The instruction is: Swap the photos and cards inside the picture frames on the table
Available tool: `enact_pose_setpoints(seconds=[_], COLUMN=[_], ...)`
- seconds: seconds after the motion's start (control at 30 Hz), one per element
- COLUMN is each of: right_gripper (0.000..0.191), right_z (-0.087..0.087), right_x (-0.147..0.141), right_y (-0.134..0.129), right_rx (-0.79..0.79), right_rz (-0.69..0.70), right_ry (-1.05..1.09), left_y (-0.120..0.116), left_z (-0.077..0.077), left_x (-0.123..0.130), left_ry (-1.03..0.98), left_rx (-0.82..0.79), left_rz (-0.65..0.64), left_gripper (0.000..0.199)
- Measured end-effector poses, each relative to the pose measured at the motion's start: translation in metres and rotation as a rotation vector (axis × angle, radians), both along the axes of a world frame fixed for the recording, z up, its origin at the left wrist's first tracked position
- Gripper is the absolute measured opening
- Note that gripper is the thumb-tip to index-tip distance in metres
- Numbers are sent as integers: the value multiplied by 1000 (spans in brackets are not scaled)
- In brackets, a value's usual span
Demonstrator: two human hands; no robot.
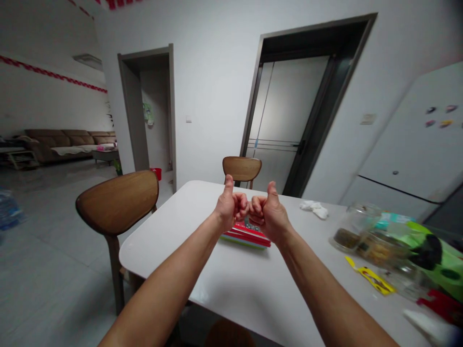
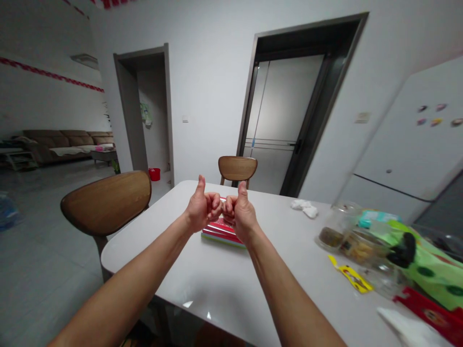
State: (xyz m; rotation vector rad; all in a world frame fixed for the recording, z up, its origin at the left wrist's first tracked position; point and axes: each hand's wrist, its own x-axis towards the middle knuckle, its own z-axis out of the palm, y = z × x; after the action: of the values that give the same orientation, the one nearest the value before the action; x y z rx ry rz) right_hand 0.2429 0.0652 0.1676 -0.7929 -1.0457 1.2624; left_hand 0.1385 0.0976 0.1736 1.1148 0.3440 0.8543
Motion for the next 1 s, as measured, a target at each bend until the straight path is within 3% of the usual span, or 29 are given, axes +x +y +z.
enact_pose_setpoints(seconds=[0.07,0.17,0.23,0.33,0.43,0.5,0.6,0.7,0.8,0.9,1.0], right_gripper=[60,59,53,25,24,23,26,27,41,56,58], right_z=[-5,-31,-55,-88,-106,-109,-108,-102,-89,-75,-70], right_x=[-1,6,15,26,29,26,17,15,24,35,40], right_y=[6,21,32,40,37,28,5,-22,-45,-69,-97], right_rx=[-21,1,30,76,141,184,262,277,161,-52,-158], right_rz=[-63,-300,-440,-471,-469,-440,-359,-277,-389,-546,-493], right_ry=[-140,-648,-994,-1185,-1336,-1405,-1471,-1347,-990,-517,-111], left_y=[2,7,9,10,8,6,-3,-24,-56,-90,-115], left_z=[-3,-26,-55,-104,-140,-150,-146,-134,-122,-112,-116], left_x=[4,8,8,5,4,7,16,21,16,0,-19], left_ry=[56,169,212,254,235,170,19,-85,34,251,340], left_rx=[-48,-214,-297,-386,-442,-431,-351,-258,-45,424,1100], left_rz=[39,181,274,347,395,417,456,515,578,577,547], left_gripper=[69,67,62,49,37,33,31,32,29,31,46])
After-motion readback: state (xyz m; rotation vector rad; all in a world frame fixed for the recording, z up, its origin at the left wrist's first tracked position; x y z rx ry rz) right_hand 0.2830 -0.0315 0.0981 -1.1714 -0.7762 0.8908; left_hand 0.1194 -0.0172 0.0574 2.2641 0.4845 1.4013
